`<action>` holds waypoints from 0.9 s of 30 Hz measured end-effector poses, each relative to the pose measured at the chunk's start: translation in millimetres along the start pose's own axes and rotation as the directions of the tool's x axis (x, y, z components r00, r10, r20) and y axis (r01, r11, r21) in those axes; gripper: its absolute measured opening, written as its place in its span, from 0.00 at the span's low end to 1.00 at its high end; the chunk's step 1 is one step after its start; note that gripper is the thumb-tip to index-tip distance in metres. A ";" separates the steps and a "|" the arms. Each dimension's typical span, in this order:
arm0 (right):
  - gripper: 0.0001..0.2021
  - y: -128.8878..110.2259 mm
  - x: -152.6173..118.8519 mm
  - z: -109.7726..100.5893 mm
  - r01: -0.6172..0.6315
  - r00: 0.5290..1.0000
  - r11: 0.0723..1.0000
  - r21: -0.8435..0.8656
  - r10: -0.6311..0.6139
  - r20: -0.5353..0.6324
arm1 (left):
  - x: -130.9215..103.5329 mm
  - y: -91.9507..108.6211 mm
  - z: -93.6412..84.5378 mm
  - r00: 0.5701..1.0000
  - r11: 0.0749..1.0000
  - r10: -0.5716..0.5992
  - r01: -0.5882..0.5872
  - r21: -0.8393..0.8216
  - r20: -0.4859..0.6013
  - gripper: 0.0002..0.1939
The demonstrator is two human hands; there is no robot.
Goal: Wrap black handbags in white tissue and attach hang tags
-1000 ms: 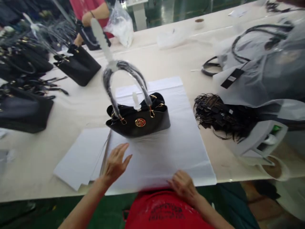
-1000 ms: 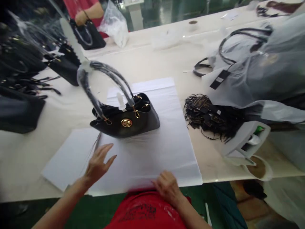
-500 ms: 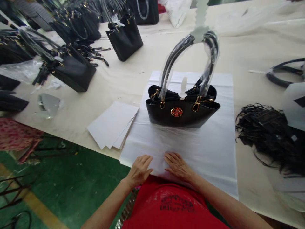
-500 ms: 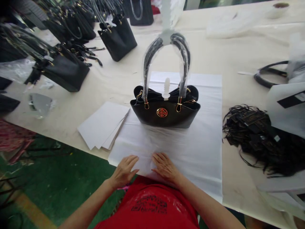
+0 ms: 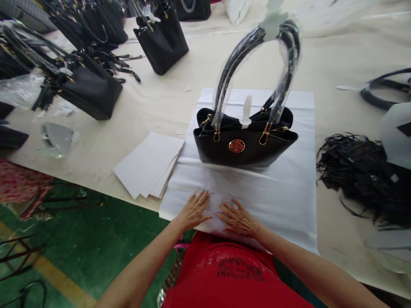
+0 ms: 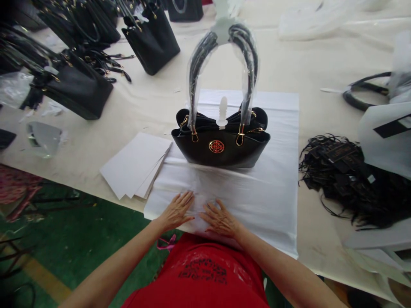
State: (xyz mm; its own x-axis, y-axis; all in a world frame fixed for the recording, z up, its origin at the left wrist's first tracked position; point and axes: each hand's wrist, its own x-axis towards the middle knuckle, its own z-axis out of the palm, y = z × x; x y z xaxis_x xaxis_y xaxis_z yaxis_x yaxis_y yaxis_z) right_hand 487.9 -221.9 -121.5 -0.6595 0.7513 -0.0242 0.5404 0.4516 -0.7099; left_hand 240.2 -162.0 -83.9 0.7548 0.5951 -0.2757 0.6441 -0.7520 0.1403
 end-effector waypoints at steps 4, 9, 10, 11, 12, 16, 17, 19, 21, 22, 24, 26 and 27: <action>0.26 4.1 6.7 -5.9 0.011 1.000 0.999 -0.049 -0.012 -0.018 | -22.7 4.8 -1.5 0.992 1.000 0.006 -0.009 -0.016 -0.130 0.32; 0.23 11.3 15.1 -14.7 0.014 0.999 0.981 -0.191 -0.021 -0.036 | -39.4 24.6 10.7 0.991 0.997 0.080 -0.081 0.002 -0.110 0.30; 0.22 12.6 16.5 -16.5 0.012 0.999 0.979 -0.205 -0.019 -0.032 | -36.8 26.8 12.6 0.992 0.997 0.075 -0.075 0.001 -0.105 0.29; 0.22 13.5 17.6 -18.3 0.011 1.000 0.977 -0.214 -0.017 -0.027 | -32.8 27.8 13.6 0.992 0.998 0.069 -0.070 -0.004 -0.106 0.26; 0.22 14.1 18.6 -19.9 0.011 1.000 0.976 -0.218 -0.016 -0.021 | -27.9 27.6 13.6 0.992 0.997 0.070 -0.072 -0.014 -0.108 0.24; 0.20 12.5 21.4 -24.9 -0.013 1.000 0.980 -0.196 0.012 -0.006 | -7.3 21.7 4.1 0.994 0.992 0.087 -0.092 -0.088 -0.060 0.12; 0.20 11.3 21.9 -25.5 -0.028 1.000 0.983 -0.180 0.027 -0.006 | -3.4 20.8 0.1 0.996 0.991 0.081 -0.084 -0.104 -0.035 0.11; 0.21 8.6 23.0 -26.0 -0.061 0.998 0.988 -0.143 0.060 -0.013 | 2.1 22.1 -8.2 0.997 0.991 0.072 -0.072 -0.117 0.000 0.09; 0.20 6.7 23.9 -25.3 -0.091 0.996 0.989 -0.117 0.088 -0.026 | 4.0 27.5 -14.5 0.996 0.988 0.086 -0.086 -0.132 -0.001 0.09; 0.20 6.4 24.4 -24.6 -0.101 0.995 0.989 -0.111 0.098 -0.032 | 3.8 31.3 -16.2 0.996 0.984 0.088 -0.086 -0.155 0.002 0.12; 0.19 7.1 25.6 -23.5 -0.119 0.993 0.988 -0.103 0.115 -0.042 | 2.7 39.2 -15.8 0.999 0.977 0.043 -0.036 -0.209 0.028 0.20; 0.18 8.6 27.2 -24.1 -0.136 0.990 0.987 -0.084 0.132 -0.046 | 2.6 45.0 -11.8 0.997 0.970 -0.047 0.062 -0.237 0.068 0.16; 0.18 8.8 27.8 -25.4 -0.144 0.989 0.987 -0.069 0.142 -0.044 | 3.8 46.5 -9.7 0.993 0.966 -0.088 0.106 -0.237 0.084 0.10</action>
State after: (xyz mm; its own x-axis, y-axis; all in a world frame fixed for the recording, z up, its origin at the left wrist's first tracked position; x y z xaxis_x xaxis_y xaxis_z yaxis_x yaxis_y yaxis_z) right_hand 487.6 -184.9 -110.5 -0.5529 0.8280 -0.0937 0.6647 0.3704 -0.6489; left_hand 274.2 -192.0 -69.2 0.6822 0.6333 -0.3656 0.7312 -0.5960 0.3319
